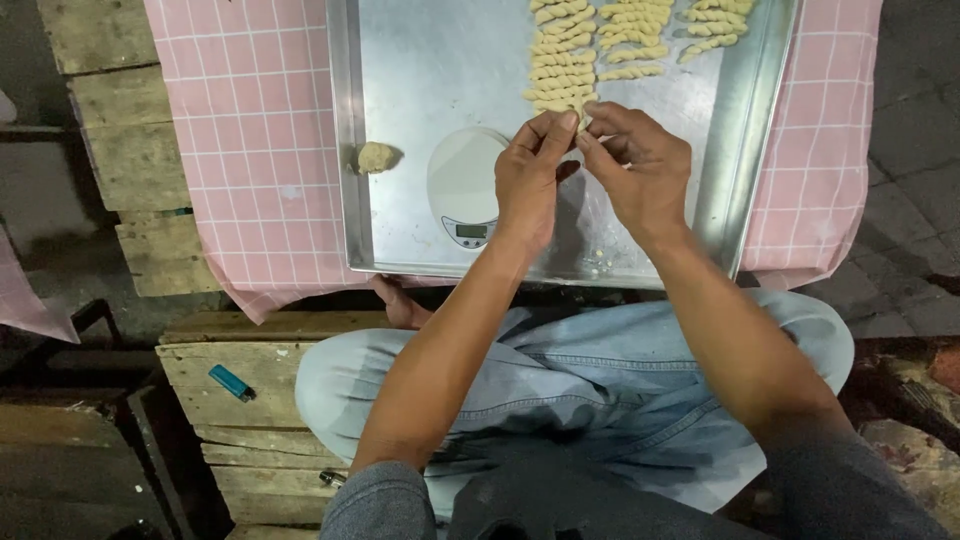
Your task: Shaping small pieces of dough into twisted pastries by rolling and folding them on a metal tray.
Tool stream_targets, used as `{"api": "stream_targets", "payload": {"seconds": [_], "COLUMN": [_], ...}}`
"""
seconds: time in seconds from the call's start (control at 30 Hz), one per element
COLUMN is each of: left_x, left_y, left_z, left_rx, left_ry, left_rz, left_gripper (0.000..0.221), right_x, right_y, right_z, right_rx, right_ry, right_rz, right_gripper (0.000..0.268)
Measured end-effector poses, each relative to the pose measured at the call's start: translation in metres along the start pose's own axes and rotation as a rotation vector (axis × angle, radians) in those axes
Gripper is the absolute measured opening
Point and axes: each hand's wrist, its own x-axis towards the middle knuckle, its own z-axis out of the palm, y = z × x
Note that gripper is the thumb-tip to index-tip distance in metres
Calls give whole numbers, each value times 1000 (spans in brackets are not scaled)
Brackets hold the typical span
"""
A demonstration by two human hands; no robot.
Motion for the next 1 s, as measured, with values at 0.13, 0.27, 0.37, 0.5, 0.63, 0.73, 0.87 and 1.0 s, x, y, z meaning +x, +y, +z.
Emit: {"api": "stream_targets", "payload": {"seconds": [0.13, 0.27, 0.37, 0.5, 0.63, 0.73, 0.87, 1.0], "left_x": [-6, -2, 3, 1, 4, 0, -4, -3], "left_y": [5, 2, -4, 14, 7, 10, 19, 26], "left_z": [7, 2, -2, -2, -7, -3, -2, -2], "left_rx": [10, 25, -24, -336, -368, -383, -289, -273], "left_ry": [51, 41, 16, -34, -55, -34, -96, -161], "left_rz": [47, 83, 81, -46, -32, -7, 22, -14], "left_gripper": [24, 27, 29, 48, 61, 31, 27, 22], "right_x": [0, 2, 3, 1, 1, 1, 2, 2], "right_y": [-13, 4, 13, -17, -32, -32, -22, -5], "right_z": [0, -2, -5, -1, -1, -1, -4, -7], "right_rx": [-59, 7, 62, 163, -47, -97, 15, 164], "right_ry": [-21, -13, -32, -68, -101, -116, -105, -131], "right_rz": [-43, 17, 55, 121, -88, -104, 22, 53], "right_gripper": [23, 22, 24, 28, 38, 42, 40, 37]}}
